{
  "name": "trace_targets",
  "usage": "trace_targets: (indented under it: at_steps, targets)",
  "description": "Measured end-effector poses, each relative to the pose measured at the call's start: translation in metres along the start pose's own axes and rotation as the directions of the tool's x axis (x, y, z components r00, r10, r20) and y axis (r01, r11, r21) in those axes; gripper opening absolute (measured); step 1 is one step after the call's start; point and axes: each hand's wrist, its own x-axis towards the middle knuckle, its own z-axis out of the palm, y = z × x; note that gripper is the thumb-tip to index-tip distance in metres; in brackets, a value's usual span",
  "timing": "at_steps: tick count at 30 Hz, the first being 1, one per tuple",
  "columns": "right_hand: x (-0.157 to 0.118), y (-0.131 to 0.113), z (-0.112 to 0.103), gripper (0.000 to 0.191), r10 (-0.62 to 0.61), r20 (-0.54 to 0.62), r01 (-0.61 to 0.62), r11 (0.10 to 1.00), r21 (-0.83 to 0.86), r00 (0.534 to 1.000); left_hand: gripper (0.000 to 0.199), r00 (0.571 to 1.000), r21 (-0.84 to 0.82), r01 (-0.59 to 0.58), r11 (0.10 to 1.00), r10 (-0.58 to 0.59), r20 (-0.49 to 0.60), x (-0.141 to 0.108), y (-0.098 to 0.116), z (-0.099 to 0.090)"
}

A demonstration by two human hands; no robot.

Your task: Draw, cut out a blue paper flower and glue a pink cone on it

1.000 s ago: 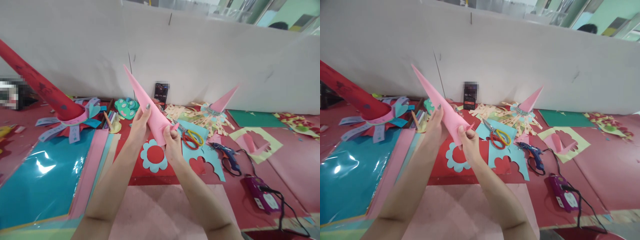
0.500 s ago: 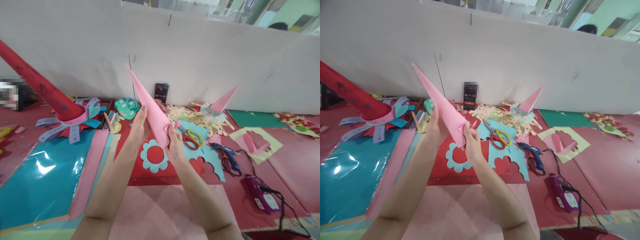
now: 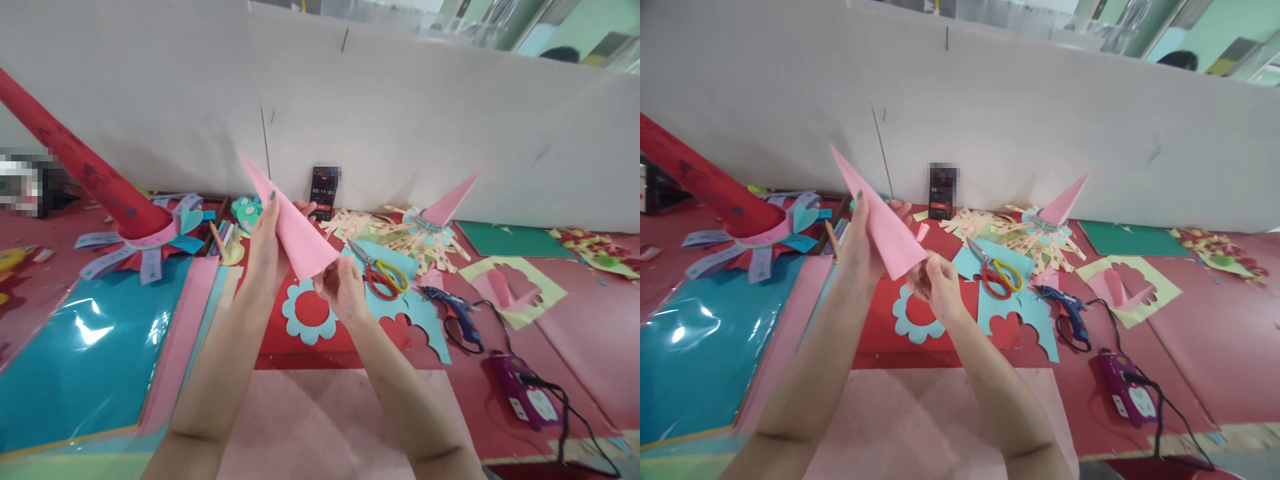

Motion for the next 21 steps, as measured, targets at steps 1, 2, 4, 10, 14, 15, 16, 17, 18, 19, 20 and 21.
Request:
trace_targets:
  at_steps: [1, 2, 4, 10, 14, 15, 16, 17, 18, 19, 20, 21]
  targets:
    - [-0.0001, 0.0018, -0.0003, 0.056, -0.007, 0.003, 0.007, 1.000, -0.010, 1.000, 0.030, 1.000, 0.005, -0.001, 1.000, 0.001, 0.003, 0.0003, 0.0006, -0.0005]
    - [-0.0002, 0.0034, -0.0007, 0.054, -0.011, -0.001, 0.011, 1.000, -0.021, 1.000, 0.031, 1.000, 0.009, 0.002, 1.000, -0.002, 0.007, 0.0007, 0.0006, -0.0008]
    - [-0.0001, 0.0057, -0.0014, 0.049, -0.007, -0.011, 0.007, 1.000, -0.029, 1.000, 0.032, 1.000, 0.003, 0.022, 1.000, -0.022, 0.010, 0.0012, -0.0008, -0.0008]
    - [0.0003, 0.0051, -0.0009, 0.040, -0.016, -0.037, 0.018, 0.999, 0.035, 0.999, 0.029, 1.000, -0.033, 0.001, 0.999, 0.000, 0.025, 0.0021, -0.0078, -0.0008]
    - [0.0010, 0.0029, -0.0005, 0.041, -0.023, -0.047, 0.025, 0.999, 0.036, 0.999, 0.029, 0.999, -0.038, -0.037, 0.999, 0.039, 0.036, 0.0006, -0.0060, -0.0002]
    - [0.0012, 0.0030, -0.0009, 0.041, -0.019, -0.049, 0.020, 0.999, 0.028, 0.999, 0.030, 0.998, -0.040, -0.035, 0.999, 0.037, 0.046, -0.0003, -0.0046, 0.0004]
    - [0.0013, 0.0033, -0.0014, 0.041, -0.013, -0.049, 0.014, 1.000, 0.018, 0.999, 0.033, 0.998, -0.041, -0.028, 0.999, 0.030, 0.056, -0.0013, -0.0031, 0.0011]
    - [0.0014, 0.0038, -0.0020, 0.041, -0.009, -0.048, 0.009, 1.000, 0.004, 0.999, 0.035, 0.998, -0.040, -0.020, 0.999, 0.023, 0.066, -0.0022, -0.0016, 0.0016]
    - [0.0015, 0.0044, -0.0026, 0.041, -0.004, -0.049, 0.004, 1.000, -0.011, 0.999, 0.038, 0.997, -0.036, -0.014, 0.999, 0.017, 0.075, -0.0030, -0.0003, 0.0019]
    - [0.0016, 0.0048, -0.0032, 0.041, 0.000, -0.051, -0.001, 1.000, -0.025, 0.999, 0.041, 0.996, -0.030, -0.010, 1.000, 0.012, 0.087, -0.0036, 0.0007, 0.0020]
    - [0.0017, 0.0050, -0.0036, 0.041, 0.003, -0.056, -0.005, 0.999, -0.036, 0.998, 0.043, 0.995, -0.025, -0.008, 1.000, 0.011, 0.098, -0.0040, 0.0013, 0.0018]
    - [0.0019, 0.0050, -0.0038, 0.041, 0.004, -0.061, -0.007, 0.999, -0.041, 0.998, 0.045, 0.994, -0.023, -0.009, 1.000, 0.012, 0.109, -0.0043, 0.0017, 0.0015]
